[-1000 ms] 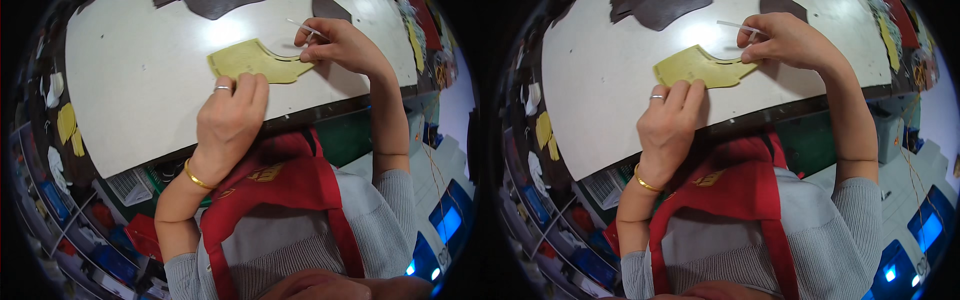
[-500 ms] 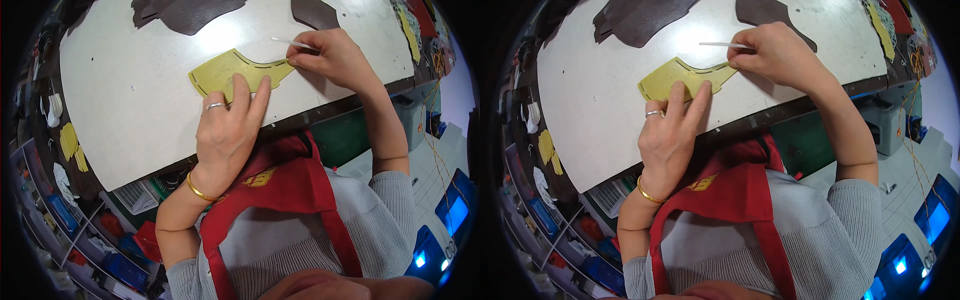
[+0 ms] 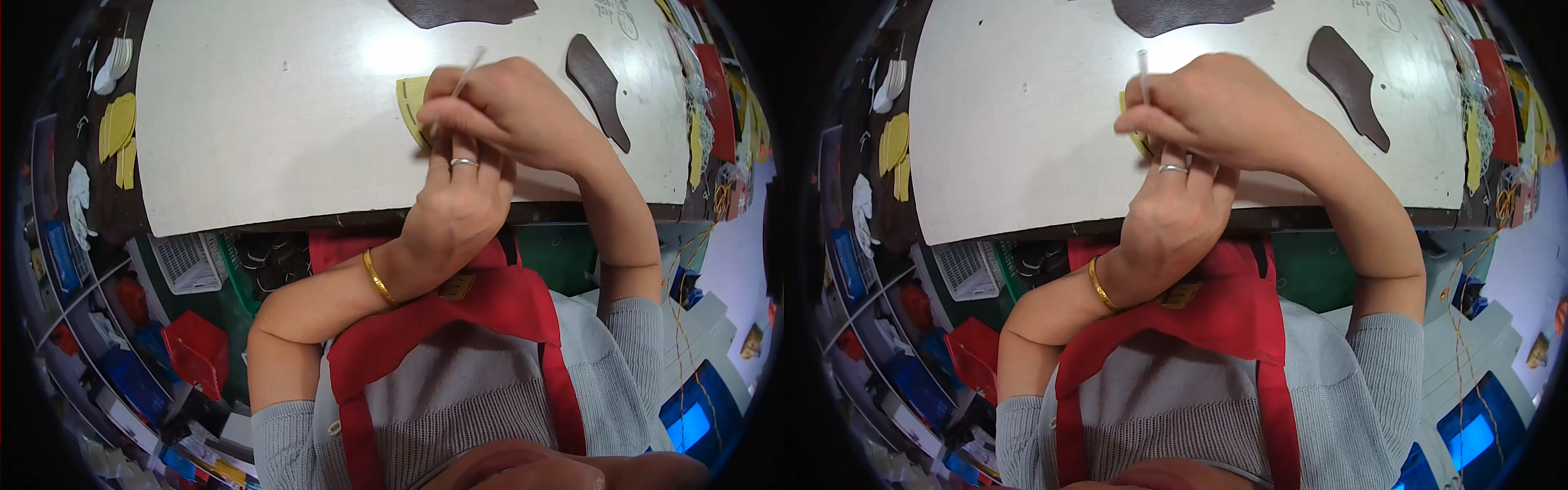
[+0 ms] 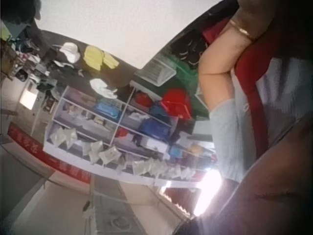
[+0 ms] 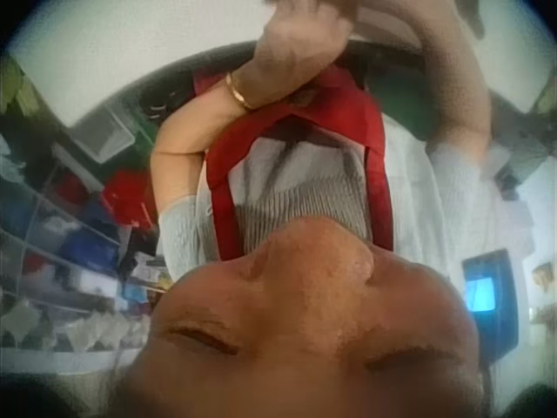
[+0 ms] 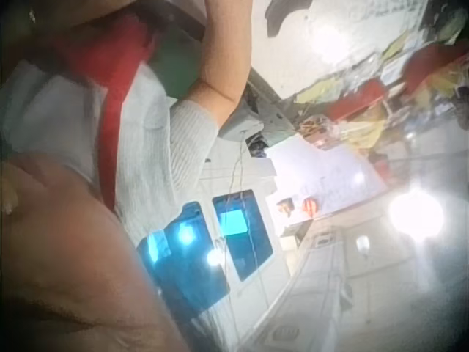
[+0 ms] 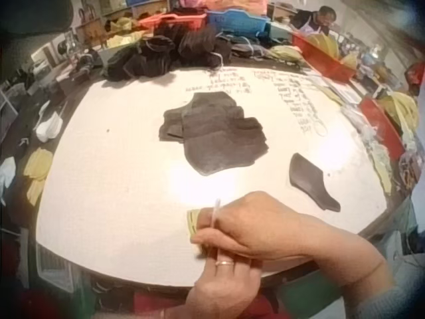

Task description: The person unfastens a bundle of shoe components, marks guidelines onto each piece using a stencil and a marking pen, and then gathers and secures the stack with a plastic tie.

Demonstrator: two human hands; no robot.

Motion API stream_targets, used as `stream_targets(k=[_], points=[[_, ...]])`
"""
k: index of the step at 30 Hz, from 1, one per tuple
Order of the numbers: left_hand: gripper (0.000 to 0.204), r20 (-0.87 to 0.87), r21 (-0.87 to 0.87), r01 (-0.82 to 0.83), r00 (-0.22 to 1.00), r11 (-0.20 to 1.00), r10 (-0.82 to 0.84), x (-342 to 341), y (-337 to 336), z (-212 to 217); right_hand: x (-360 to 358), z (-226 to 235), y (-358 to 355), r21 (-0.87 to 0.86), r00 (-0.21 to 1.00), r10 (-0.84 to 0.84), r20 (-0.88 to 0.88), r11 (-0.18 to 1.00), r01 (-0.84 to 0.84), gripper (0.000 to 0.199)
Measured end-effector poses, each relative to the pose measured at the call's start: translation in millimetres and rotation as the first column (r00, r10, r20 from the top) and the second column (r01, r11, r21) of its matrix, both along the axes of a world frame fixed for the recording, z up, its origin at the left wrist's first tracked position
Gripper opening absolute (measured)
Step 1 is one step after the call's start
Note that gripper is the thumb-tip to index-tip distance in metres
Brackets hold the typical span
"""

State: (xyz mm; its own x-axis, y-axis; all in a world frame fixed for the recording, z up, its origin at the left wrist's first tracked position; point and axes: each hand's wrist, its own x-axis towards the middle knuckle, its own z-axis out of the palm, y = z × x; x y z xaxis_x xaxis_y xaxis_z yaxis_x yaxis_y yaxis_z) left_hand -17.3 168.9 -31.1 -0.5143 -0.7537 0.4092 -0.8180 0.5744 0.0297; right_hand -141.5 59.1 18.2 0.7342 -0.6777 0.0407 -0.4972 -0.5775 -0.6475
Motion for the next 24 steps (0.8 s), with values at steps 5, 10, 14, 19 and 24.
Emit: stream_targets(k=[5,10,14,19,24], points=[[0.035,0.026,0.009,0.013,1.000,1.000,-0.013,0,0,3,20,-13,-5,-0.236,0.984,0.156,-0.086,0.956,-0.172,0.017],[0.036,0.069,-0.003,0.019,0.997,1.000,-0.018,-2,-5,1,14,-29,-21,-0.469,0.997,0.005,0.075,0.883,0.031,0.014],[0.033,0.105,0.001,-0.022,0.994,1.000,0.022,-6,-10,6,-33,-12,-9,-0.227,0.951,-0.309,0.017,0.925,0.305,0.014],[0.038,0.065,-0.018,0.005,0.998,1.000,-0.004,-8,-11,2,-55,-31,-8,-0.063,0.921,-0.315,0.228,0.939,0.337,0.030],[0.031,0.123,0.079,-0.052,0.991,0.996,0.042,-14,-8,5,-47,-27,3,-0.246,0.951,-0.302,0.070,0.918,0.310,0.031]])
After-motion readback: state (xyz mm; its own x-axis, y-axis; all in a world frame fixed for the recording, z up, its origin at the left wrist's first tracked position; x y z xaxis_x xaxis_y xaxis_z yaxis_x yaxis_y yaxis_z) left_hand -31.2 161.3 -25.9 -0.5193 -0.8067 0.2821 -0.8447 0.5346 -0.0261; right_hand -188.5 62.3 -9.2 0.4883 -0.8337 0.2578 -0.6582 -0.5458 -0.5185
